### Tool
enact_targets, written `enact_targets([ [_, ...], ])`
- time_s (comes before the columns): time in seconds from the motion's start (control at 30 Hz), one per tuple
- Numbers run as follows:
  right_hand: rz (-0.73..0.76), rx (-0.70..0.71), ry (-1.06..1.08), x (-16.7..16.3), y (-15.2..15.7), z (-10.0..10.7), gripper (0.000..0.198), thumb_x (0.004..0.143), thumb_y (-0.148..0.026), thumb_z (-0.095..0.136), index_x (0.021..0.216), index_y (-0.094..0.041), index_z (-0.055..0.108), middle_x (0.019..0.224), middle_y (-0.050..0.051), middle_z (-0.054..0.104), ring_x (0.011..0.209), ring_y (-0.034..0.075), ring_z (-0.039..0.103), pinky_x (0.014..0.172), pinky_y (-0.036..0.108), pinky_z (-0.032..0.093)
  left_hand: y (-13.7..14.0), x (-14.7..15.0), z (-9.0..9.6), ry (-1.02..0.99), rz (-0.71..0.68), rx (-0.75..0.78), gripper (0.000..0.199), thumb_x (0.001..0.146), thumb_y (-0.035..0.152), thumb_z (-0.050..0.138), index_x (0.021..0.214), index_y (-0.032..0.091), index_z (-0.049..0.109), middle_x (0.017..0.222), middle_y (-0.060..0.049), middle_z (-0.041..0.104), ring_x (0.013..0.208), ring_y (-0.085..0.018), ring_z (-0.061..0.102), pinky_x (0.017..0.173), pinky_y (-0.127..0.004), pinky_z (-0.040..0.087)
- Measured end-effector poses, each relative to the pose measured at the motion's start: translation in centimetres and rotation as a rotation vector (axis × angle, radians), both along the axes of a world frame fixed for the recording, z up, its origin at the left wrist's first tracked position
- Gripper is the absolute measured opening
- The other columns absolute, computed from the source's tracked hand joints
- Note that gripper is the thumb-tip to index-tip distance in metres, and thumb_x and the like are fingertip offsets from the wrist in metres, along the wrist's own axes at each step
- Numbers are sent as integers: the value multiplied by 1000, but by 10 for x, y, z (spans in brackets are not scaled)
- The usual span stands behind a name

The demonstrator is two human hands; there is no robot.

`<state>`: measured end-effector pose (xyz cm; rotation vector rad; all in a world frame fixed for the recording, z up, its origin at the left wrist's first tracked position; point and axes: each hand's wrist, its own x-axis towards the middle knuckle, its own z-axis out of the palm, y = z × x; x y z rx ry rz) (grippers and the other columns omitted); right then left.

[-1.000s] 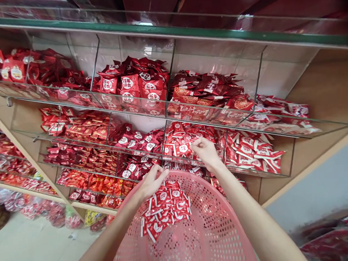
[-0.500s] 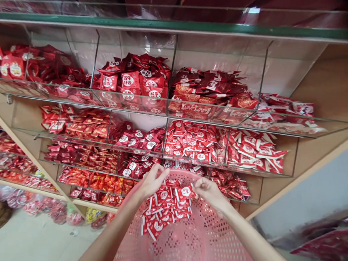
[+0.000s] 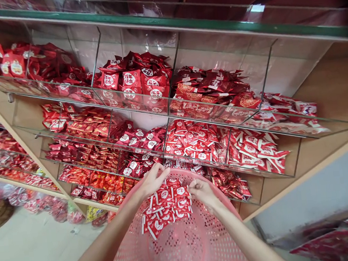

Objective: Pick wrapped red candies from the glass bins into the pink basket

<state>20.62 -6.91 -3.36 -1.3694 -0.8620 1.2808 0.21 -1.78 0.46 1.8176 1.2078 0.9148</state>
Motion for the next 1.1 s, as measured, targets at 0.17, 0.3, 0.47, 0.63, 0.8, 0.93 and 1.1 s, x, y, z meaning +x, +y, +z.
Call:
enact_targets([
  [0.17, 3, -22, -2, -1, 0, -3, 33, 43, -24, 82, 54, -18, 52, 52, -6, 54, 52, 10, 54, 56, 27, 54, -1, 0, 3, -1, -5, -8, 34, 84, 55, 44, 78, 23, 48, 79, 3, 53, 77, -16, 50, 77, -28, 39],
  [0.3, 6, -27, -13, -2, -2, -2, 41, 44, -35, 85, 55, -17, 50, 52, -6, 54, 48, 8, 53, 51, 24, 52, 2, 0, 0, 0, -8, -7, 35, 84, 56, 43, 79, 23, 48, 79, 2, 53, 77, -16, 51, 77, -28, 39],
  [0.47, 19, -54, -46, -1, -8, 5, 43, 55, -46, 81, 58, -19, 47, 51, -5, 54, 49, 10, 57, 55, 24, 52, 4, -2, -5, 5, -10, -4, 36, 84, 59, 44, 79, 23, 48, 79, 2, 54, 77, -17, 51, 77, -29, 40],
  [0.63, 16, -91, -84, 1, -9, 6, 41, 62, -50, 75, 59, -21, 46, 54, -2, 59, 54, 13, 61, 58, 27, 52, 6, -1, -9, 0, -8, 9, 36, 83, 60, 44, 79, 24, 48, 80, 2, 56, 77, -17, 52, 75, -29, 41],
  [0.8, 27, 160, -366, 15, -21, 14, 41, 68, -59, 65, 66, -20, 53, 63, 2, 62, 61, 18, 60, 58, 31, 50, 9, -1, -11, 10, -12, 2, 38, 82, 60, 44, 79, 23, 50, 81, 1, 60, 78, -18, 54, 76, -31, 42],
  [0.93, -170, 344, -685, 50, -59, 13, 37, 75, -54, 60, 88, -19, 61, 88, 8, 67, 81, 22, 62, 73, 34, 49, 10, -2, -11, 25, -22, -7, 40, 81, 62, 45, 79, 22, 52, 80, 0, 62, 77, -18, 58, 75, -31, 44],
  [1.1, -461, 118, -574, 88, -127, -19, 57, 58, -55, 71, 103, -20, 61, 116, 13, 62, 111, 30, 56, 83, 36, 51, 8, -2, -11, 27, -7, 5, 41, 79, 62, 47, 77, 22, 53, 82, -2, 65, 80, -19, 61, 78, -32, 45],
])
